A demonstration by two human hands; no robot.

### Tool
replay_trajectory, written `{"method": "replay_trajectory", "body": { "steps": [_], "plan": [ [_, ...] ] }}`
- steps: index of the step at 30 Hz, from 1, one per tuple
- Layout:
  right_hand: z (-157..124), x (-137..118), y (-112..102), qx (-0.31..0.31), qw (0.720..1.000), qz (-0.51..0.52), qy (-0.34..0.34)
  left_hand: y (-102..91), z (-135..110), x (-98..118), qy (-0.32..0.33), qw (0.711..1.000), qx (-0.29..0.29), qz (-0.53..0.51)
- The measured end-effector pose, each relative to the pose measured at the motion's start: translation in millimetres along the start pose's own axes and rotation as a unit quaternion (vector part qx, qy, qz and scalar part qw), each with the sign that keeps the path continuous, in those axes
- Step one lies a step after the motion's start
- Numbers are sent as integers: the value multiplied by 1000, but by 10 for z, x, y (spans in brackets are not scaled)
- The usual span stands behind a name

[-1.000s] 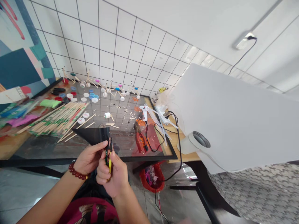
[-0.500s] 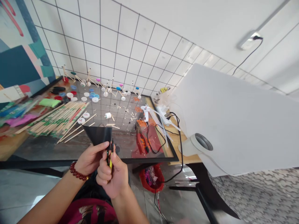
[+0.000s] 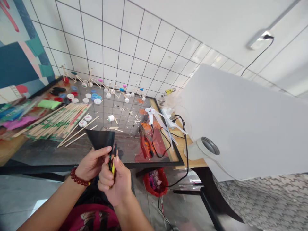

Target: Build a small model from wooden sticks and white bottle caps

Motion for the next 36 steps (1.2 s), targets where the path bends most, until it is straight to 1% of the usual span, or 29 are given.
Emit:
{"method": "replay_trajectory", "body": {
  "steps": [8, 13, 19, 22, 25, 28, 31, 33, 36],
  "plan": [
    [-14, 0, 47, -6, 1000, 23, 2, 19, -61, 91, 25, 1000, 16, -10],
    [-7, -32, -7, 11, 1000, 13, -9, -31, -12, -54, -16, 999, 25, -11],
    [-3, -38, -63, 26, 1000, 0, -16, -18, 22, -181, -49, 996, 20, -73],
    [2, -27, -106, 35, 999, -8, -23, -8, 26, -226, -83, 991, 33, -99],
    [4, -24, -137, 42, 998, -15, -32, -23, 25, -262, -114, 986, 60, -104],
    [-3, -27, -143, 47, 998, -14, -34, -51, 10, -265, -120, 985, 85, -88],
    [-10, -32, -124, 45, 998, -6, -31, -64, -15, -263, -121, 985, 97, -69],
    [-9, -32, -96, 35, 999, 2, -31, -68, -25, -264, -122, 986, 99, -58],
    [-2, -24, -55, 15, 999, 20, -29, -54, -15, -263, -117, 988, 85, -57]
  ]
}}
Point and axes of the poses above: each hand's wrist, its own z-axis towards the middle knuckle, its own y-axis out of the palm, x = y × z, the point moved 10 cm from there along z, towards the middle knuckle, and after that the axes turned 9 degrees about z, right-handed, at the moved point
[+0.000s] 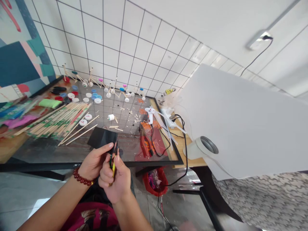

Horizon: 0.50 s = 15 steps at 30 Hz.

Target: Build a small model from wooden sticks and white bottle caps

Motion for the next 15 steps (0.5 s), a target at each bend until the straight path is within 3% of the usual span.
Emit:
{"method": "replay_trajectory", "body": {
  "steps": [7, 15],
  "plan": [
    [-9, 23, 45, -17, 1000, 10, 7, 18, 23, -8, 18, 999, -39, 16],
    [-10, 8, -47, 40, 998, -46, -23, 48, -12, 14, 10, 998, -49, -33]
  ]
}}
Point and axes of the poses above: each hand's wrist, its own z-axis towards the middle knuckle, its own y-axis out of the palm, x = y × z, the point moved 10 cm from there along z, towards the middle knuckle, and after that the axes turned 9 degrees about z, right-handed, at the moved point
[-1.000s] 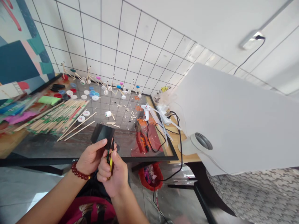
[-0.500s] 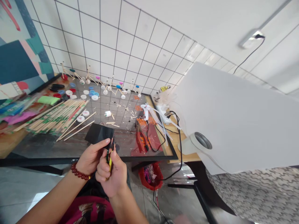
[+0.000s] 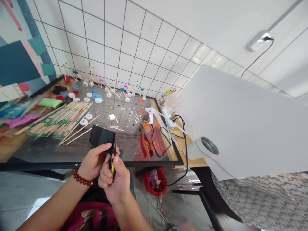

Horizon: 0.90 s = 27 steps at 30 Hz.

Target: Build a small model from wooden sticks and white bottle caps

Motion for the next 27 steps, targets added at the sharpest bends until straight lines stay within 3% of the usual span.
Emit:
{"method": "replay_trajectory", "body": {
  "steps": [8, 14, 19, 27],
  "plan": [
    [-16, 20, -22, 9, 1000, -11, 1, 27, -34, 144, 38, 998, 35, 34],
    [-47, -7, -23, 5, 1000, -26, 8, -21, -92, 259, 124, 987, 94, 37],
    [-51, -71, -54, 26, 998, -63, -6, 3, -168, 375, 196, 975, 102, 34],
    [-10, -120, -71, 33, 991, -121, -55, 15, -226, 455, 218, 970, 105, 28]
  ]
}}
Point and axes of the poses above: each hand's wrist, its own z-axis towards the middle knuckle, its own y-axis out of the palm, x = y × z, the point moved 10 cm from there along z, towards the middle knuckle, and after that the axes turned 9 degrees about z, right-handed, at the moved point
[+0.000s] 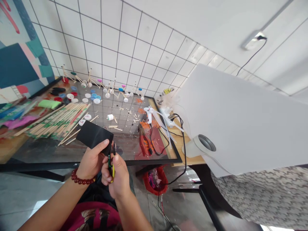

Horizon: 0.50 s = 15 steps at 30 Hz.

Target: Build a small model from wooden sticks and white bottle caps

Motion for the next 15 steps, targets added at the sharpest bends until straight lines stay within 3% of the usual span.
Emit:
{"method": "replay_trajectory", "body": {
  "steps": [4, 9, 15],
  "plan": [
    [21, -5, -8, 1, 1000, -22, -22, 43, -15, 5, 3, 999, -30, 34],
    [45, -7, -17, 9, 999, -9, -30, -13, -12, -10, 5, 1000, 1, 26],
    [62, 34, 75, -17, 999, 46, 5, -38, 24, -125, -58, 998, -17, 23]
  ]
}}
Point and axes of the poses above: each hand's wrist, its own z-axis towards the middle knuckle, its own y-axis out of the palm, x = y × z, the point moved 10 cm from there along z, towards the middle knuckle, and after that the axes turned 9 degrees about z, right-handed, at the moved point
